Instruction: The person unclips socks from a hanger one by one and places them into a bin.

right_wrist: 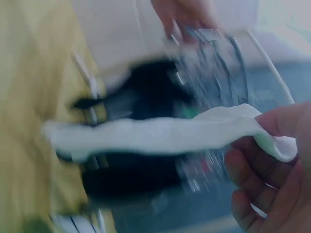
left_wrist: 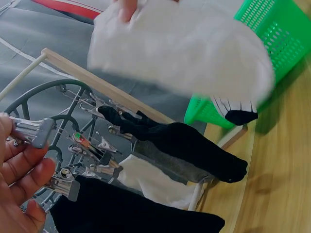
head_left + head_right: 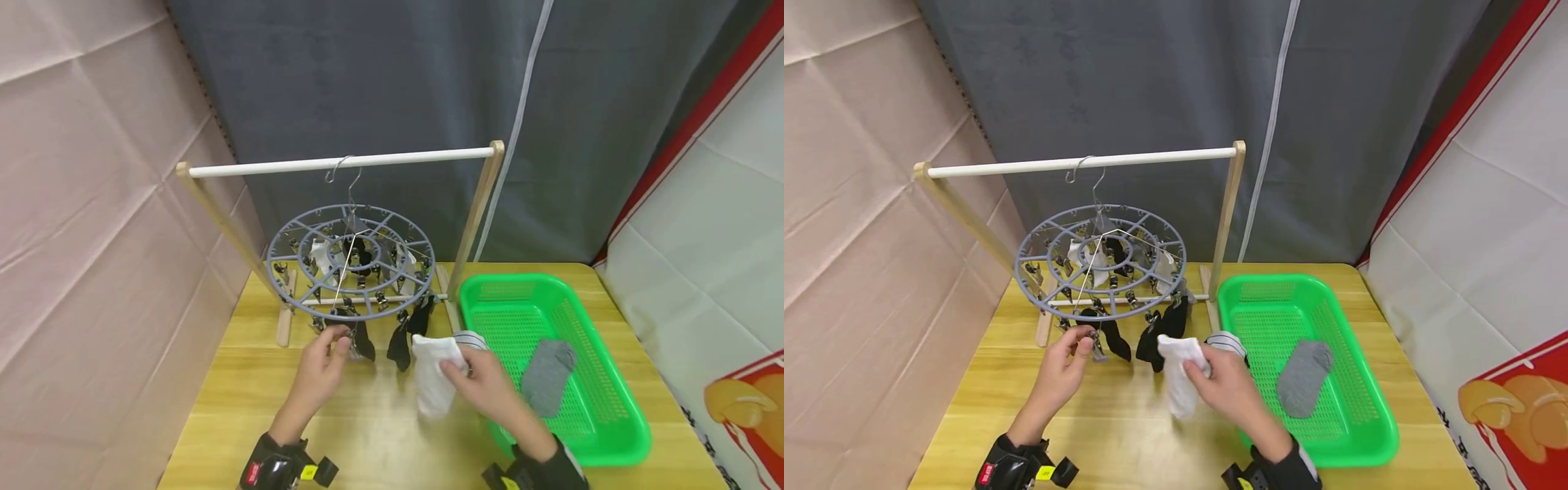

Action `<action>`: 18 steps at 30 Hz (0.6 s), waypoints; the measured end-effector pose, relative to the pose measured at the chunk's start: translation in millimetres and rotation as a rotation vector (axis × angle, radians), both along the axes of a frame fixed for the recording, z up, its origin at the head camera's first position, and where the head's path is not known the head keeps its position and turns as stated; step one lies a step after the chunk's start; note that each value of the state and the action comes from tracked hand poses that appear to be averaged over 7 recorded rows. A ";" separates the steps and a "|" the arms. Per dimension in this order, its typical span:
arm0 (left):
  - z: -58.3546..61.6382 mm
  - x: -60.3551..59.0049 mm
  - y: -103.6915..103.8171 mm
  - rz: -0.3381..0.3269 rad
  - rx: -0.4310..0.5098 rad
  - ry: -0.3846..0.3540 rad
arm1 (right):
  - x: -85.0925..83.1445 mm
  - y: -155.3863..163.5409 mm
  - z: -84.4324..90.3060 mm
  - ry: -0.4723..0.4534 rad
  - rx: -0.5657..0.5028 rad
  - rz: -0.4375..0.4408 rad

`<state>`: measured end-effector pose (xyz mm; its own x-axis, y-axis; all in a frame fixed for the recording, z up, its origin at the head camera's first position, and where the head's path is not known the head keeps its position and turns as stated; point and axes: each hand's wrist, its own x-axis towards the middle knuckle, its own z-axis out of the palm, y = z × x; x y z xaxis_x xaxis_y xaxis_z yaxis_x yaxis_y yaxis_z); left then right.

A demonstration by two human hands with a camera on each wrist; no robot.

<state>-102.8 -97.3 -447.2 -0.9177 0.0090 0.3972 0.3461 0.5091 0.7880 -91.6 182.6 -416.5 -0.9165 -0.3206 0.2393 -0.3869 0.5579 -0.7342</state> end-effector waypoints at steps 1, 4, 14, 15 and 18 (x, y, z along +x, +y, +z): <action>-0.6 0.4 -1.6 0.008 0.002 -0.003 | -2.3 10.5 4.1 0.021 0.000 -0.050; -1.7 1.1 -5.8 0.016 0.012 0.005 | -7.7 41.6 12.3 0.023 0.022 -0.200; -2.7 0.3 -10.1 0.004 0.031 0.043 | -34.1 128.6 -10.9 -0.036 0.144 -0.478; -2.7 0.1 -10.2 0.003 0.032 0.041 | -36.7 135.4 -13.9 -0.080 0.165 -0.488; -3.2 -0.1 -10.4 0.004 0.032 0.035 | -41.8 149.4 -21.5 -0.234 0.277 -0.535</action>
